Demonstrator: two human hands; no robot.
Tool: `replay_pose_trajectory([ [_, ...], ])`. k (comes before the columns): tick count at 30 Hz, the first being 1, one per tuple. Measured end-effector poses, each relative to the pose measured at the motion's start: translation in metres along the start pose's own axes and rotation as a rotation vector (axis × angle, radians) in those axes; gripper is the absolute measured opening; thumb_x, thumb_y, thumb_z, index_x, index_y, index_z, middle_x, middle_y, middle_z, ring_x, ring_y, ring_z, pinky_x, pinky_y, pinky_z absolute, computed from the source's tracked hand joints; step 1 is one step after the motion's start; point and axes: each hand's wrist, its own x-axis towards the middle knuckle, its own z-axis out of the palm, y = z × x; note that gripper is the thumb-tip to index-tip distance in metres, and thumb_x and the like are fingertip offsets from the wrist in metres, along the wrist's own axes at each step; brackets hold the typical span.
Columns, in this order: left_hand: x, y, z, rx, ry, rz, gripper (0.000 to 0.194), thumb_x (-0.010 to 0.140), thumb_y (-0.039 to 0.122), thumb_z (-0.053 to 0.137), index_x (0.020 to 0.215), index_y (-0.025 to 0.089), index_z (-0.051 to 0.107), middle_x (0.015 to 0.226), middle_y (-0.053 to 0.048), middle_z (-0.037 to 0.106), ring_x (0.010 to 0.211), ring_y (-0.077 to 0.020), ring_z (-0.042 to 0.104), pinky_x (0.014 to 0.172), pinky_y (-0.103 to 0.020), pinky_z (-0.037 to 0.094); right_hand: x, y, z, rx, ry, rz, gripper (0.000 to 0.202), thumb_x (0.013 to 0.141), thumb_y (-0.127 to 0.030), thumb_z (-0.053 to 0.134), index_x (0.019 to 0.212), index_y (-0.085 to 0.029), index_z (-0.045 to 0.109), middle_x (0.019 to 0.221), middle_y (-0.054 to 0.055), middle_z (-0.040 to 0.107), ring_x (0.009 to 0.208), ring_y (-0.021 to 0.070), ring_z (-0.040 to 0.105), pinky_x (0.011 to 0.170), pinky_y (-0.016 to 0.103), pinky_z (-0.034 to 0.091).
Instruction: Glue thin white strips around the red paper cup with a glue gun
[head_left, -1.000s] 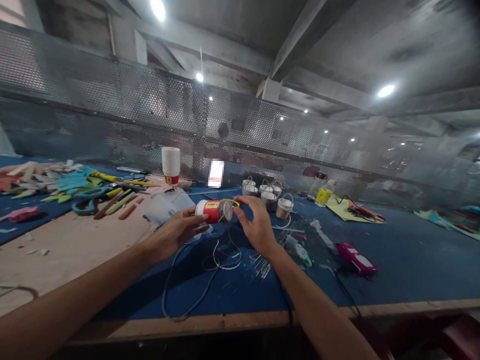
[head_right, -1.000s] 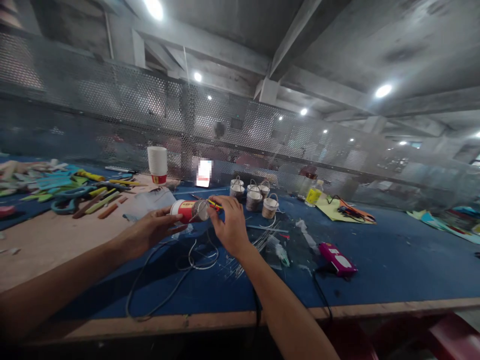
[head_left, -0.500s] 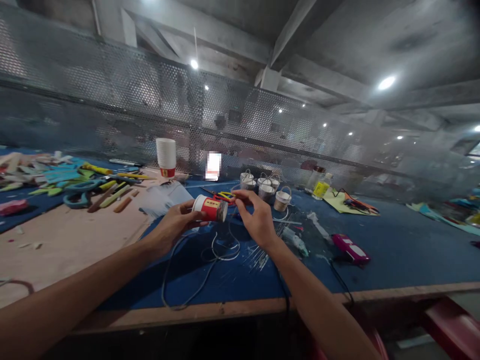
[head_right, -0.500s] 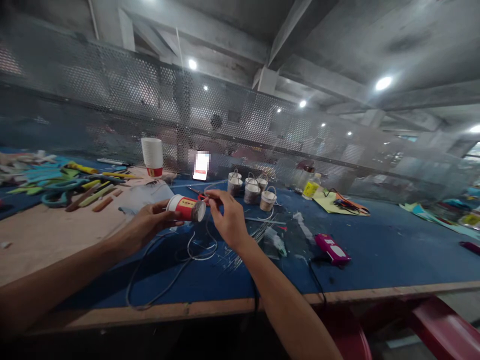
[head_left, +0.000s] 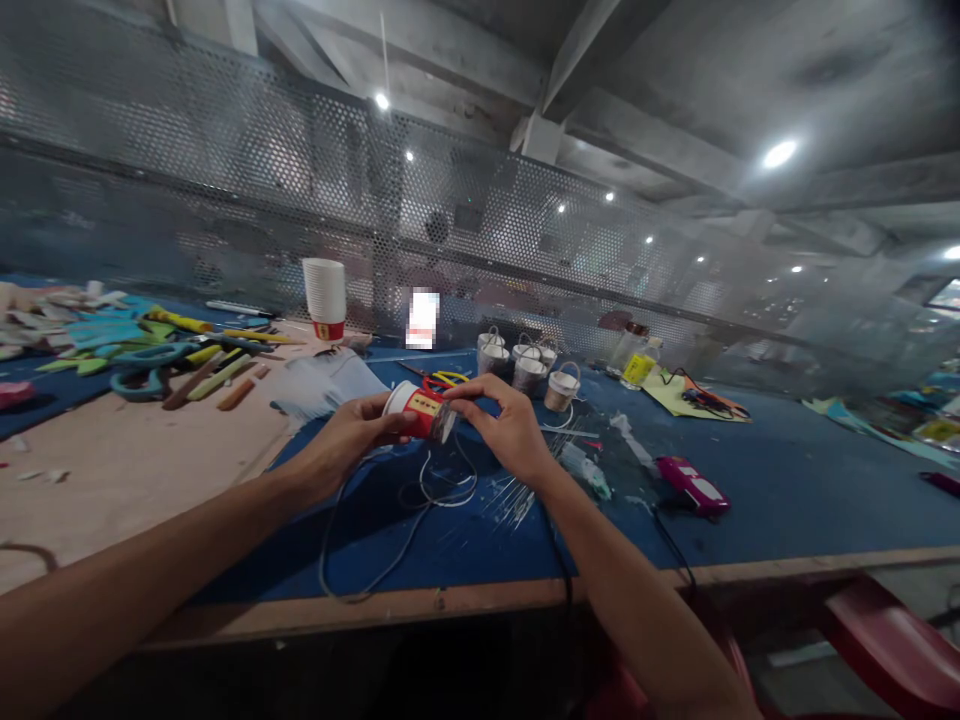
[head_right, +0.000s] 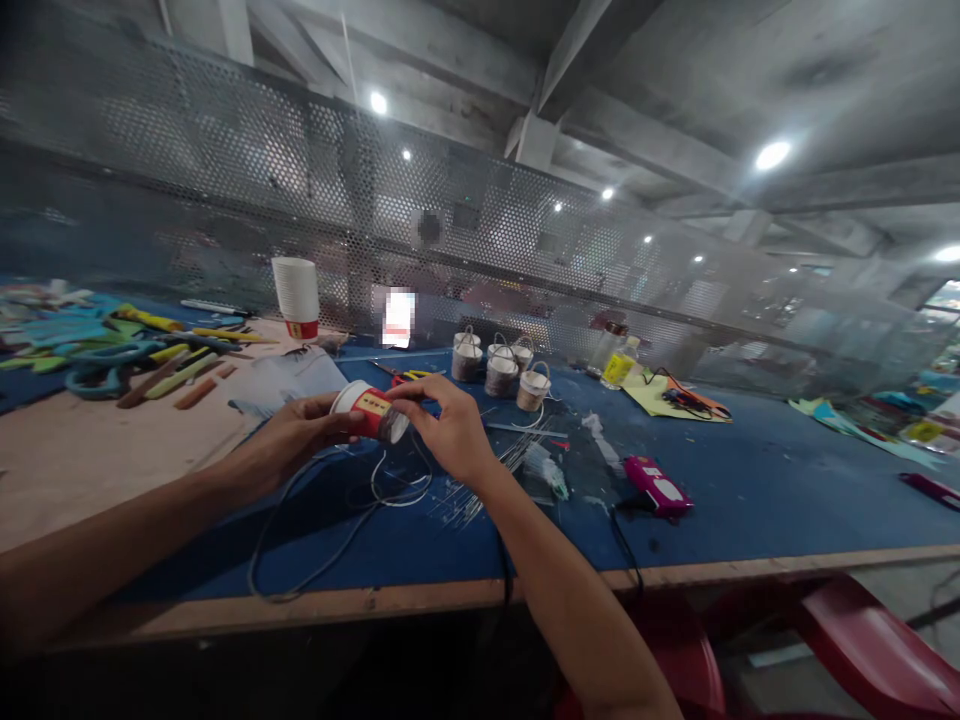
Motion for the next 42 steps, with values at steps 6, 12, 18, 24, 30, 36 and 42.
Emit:
replay_pose_trajectory([
  [6, -0.001, 0.002, 0.000, 0.016, -0.008, -0.014, 0.030, 0.069, 0.039, 0.095, 0.092, 0.021, 0.087, 0.090, -0.006, 0.084, 0.080, -0.0196, 0.070, 0.077, -0.031, 0.051, 0.002, 0.000, -0.004, 0.231, -0.080, 0.154, 0.011, 0.094, -0.035, 0.077, 0.095, -0.024, 0.079, 0.100, 0.001, 0.075, 0.096, 0.0176, 0.070, 0.093, 0.034, 0.055],
  [12, 0.000, 0.000, -0.001, 0.036, -0.009, -0.013, 0.030, 0.071, 0.042, 0.094, 0.092, 0.020, 0.087, 0.088, -0.007, 0.083, 0.077, -0.0196, 0.069, 0.073, -0.031, 0.051, 0.004, 0.005, -0.007, 0.143, -0.075, 0.139, 0.012, 0.092, -0.036, 0.078, 0.095, -0.025, 0.081, 0.099, 0.002, 0.075, 0.096, 0.0184, 0.070, 0.092, 0.035, 0.055],
  [18, -0.002, 0.004, 0.001, 0.005, -0.007, -0.024, 0.030, 0.070, 0.038, 0.095, 0.092, 0.018, 0.088, 0.092, -0.009, 0.084, 0.079, -0.0206, 0.070, 0.072, -0.030, 0.053, 0.005, 0.004, -0.011, 0.133, -0.065, 0.172, 0.010, 0.093, -0.032, 0.075, 0.097, -0.026, 0.082, 0.098, 0.003, 0.080, 0.095, 0.0199, 0.074, 0.095, 0.038, 0.057],
  [24, -0.002, 0.004, 0.000, 0.010, -0.020, -0.020, 0.027, 0.072, 0.039, 0.094, 0.092, 0.020, 0.088, 0.094, -0.010, 0.085, 0.081, -0.0212, 0.071, 0.074, -0.031, 0.055, 0.004, 0.004, -0.011, 0.322, -0.137, 0.245, 0.016, 0.091, -0.034, 0.078, 0.104, -0.026, 0.082, 0.102, 0.002, 0.082, 0.100, 0.0198, 0.076, 0.099, 0.038, 0.057],
  [30, -0.002, 0.004, 0.002, 0.021, -0.018, -0.048, 0.027, 0.072, 0.037, 0.093, 0.091, 0.018, 0.087, 0.095, -0.011, 0.085, 0.079, -0.0201, 0.071, 0.072, -0.029, 0.054, 0.002, 0.007, -0.006, 0.005, -0.049, 0.117, 0.009, 0.092, -0.022, 0.075, 0.096, -0.026, 0.082, 0.102, 0.003, 0.080, 0.103, 0.0203, 0.072, 0.103, 0.039, 0.053],
  [36, 0.000, -0.001, -0.001, 0.071, -0.017, -0.043, 0.029, 0.075, 0.040, 0.090, 0.096, 0.020, 0.086, 0.100, -0.012, 0.085, 0.084, -0.0245, 0.075, 0.073, -0.032, 0.056, 0.003, 0.004, -0.007, -0.063, 0.034, 0.075, 0.003, 0.089, -0.025, 0.082, 0.091, -0.027, 0.082, 0.093, 0.001, 0.071, 0.091, 0.0187, 0.065, 0.089, 0.036, 0.053],
  [42, 0.000, 0.000, 0.000, 0.047, -0.015, -0.083, 0.033, 0.072, 0.041, 0.093, 0.092, 0.017, 0.085, 0.095, -0.011, 0.085, 0.081, -0.0228, 0.074, 0.072, -0.030, 0.055, 0.002, 0.003, -0.008, 0.020, 0.003, 0.148, 0.015, 0.089, -0.043, 0.083, 0.091, -0.027, 0.085, 0.079, 0.000, 0.064, 0.077, 0.0168, 0.056, 0.074, 0.032, 0.048],
])
